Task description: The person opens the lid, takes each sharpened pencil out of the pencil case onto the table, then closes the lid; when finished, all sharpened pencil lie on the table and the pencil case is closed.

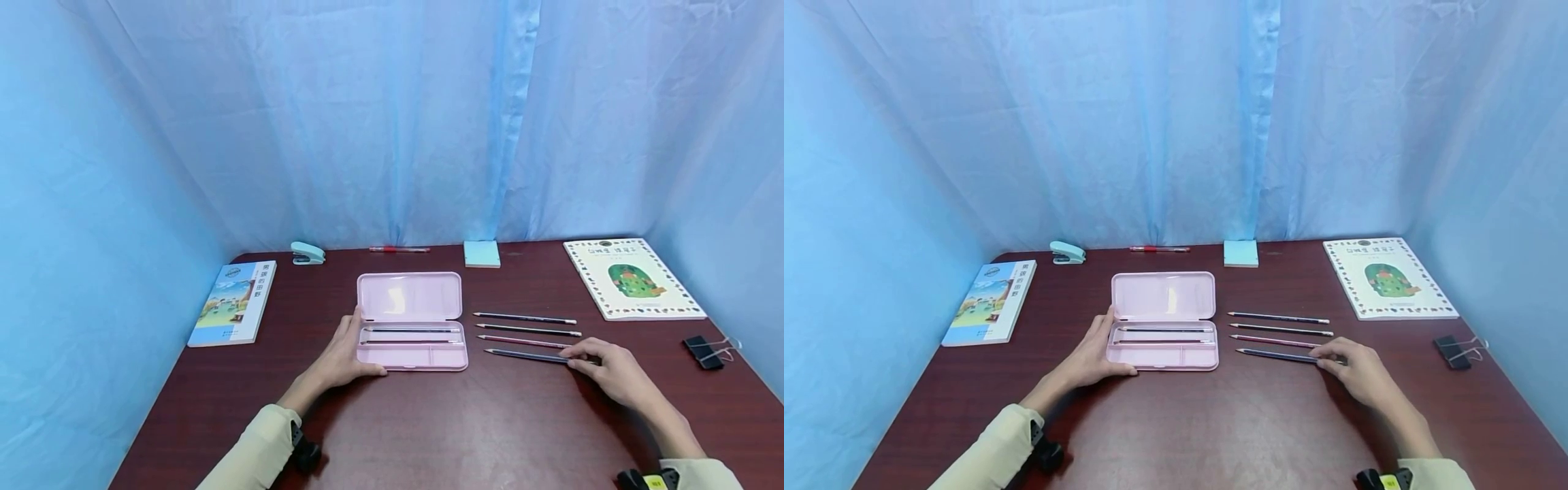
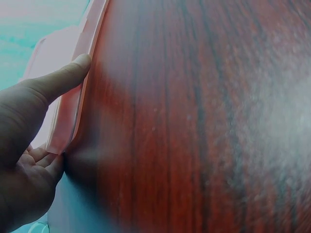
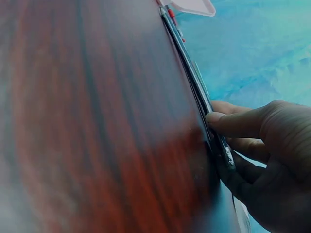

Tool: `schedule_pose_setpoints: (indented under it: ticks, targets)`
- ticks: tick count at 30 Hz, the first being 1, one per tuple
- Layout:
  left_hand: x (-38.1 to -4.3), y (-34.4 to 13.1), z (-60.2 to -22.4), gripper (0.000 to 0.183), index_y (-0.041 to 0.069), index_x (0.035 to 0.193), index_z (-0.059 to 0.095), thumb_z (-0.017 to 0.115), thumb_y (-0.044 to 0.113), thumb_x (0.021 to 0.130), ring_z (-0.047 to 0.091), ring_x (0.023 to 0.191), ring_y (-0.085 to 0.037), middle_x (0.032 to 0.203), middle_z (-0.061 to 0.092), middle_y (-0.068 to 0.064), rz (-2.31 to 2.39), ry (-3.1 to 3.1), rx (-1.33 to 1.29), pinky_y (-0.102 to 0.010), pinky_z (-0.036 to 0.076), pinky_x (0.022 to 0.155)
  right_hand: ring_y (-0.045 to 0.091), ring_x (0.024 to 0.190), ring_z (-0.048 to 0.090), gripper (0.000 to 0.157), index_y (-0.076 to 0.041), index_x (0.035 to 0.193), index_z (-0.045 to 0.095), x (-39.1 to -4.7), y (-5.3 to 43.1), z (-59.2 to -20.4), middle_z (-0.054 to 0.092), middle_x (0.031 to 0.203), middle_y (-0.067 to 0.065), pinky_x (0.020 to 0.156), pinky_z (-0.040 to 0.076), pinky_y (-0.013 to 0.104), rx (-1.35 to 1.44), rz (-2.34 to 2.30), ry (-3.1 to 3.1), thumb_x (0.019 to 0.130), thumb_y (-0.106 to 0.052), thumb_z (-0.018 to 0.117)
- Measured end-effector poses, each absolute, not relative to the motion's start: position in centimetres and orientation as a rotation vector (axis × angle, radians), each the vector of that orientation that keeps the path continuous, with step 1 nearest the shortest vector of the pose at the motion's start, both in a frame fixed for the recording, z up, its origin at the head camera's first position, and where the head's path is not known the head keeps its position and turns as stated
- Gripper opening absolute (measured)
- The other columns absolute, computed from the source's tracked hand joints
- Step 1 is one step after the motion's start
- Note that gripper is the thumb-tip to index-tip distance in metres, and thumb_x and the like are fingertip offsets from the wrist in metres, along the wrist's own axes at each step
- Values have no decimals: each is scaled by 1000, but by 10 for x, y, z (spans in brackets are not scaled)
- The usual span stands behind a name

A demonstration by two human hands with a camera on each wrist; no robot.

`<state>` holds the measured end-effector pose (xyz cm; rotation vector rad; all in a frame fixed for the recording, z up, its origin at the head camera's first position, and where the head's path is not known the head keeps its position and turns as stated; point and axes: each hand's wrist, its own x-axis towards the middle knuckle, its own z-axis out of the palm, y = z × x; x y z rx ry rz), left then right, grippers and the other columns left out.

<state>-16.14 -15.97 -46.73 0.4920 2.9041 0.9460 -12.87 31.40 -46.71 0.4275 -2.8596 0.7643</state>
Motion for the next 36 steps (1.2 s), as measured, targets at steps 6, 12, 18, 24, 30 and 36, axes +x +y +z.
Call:
schedule_pose_setpoints:
  ticks: [6, 12, 18, 24, 30, 36]
  targets:
    - [-161, -160, -468, 126, 8, 149, 3, 82, 50, 60, 38, 117, -23, 130, 34, -12, 957, 2895, 487, -38, 34, 98, -1, 84, 54, 17, -25, 89, 71, -129, 314, -469, 65, 91, -10, 70, 39, 19, 421, 758, -2820, 79, -13, 72]
    - [-161, -160, -468, 126, 8, 149, 3, 81, 51, 60, 38, 116, -22, 130, 34, -12, 943, 2897, 480, -38, 34, 97, -3, 82, 55, 21, -24, 87, 72, -131, 315, -473, 65, 89, -9, 69, 39, 16, 468, 748, -2752, 74, -7, 74]
    - [-161, -160, -467, 127, 9, 149, 2, 81, 52, 60, 37, 116, -22, 131, 33, -12, 934, 2891, 464, -39, 34, 97, 4, 81, 57, 27, -24, 88, 71, -134, 312, -469, 63, 89, -9, 70, 38, 16, 535, 679, -2694, 71, -3, 76]
    - [-160, -160, -467, 127, 9, 149, 3, 81, 52, 59, 36, 118, -22, 132, 33, -12, 928, 2893, 457, -39, 34, 98, 10, 83, 58, 29, -20, 89, 70, -146, 279, -451, 62, 90, -8, 72, 40, 21, 670, 657, -2616, 70, 1, 75]
    - [-160, -160, -467, 127, 9, 149, 2, 82, 51, 60, 37, 117, -23, 131, 33, -12, 956, 2889, 472, -39, 34, 98, 14, 90, 59, 29, -15, 96, 70, -163, 218, -441, 62, 96, -5, 76, 45, 34, 852, 790, -2586, 72, 1, 73]
    - [-161, -160, -467, 127, 9, 149, 1, 81, 51, 60, 37, 118, -23, 133, 32, -13, 967, 2883, 477, -39, 34, 98, 18, 96, 58, 30, -9, 105, 67, -171, 156, -442, 61, 103, 1, 81, 46, 39, 1054, 878, -2603, 76, 1, 70]
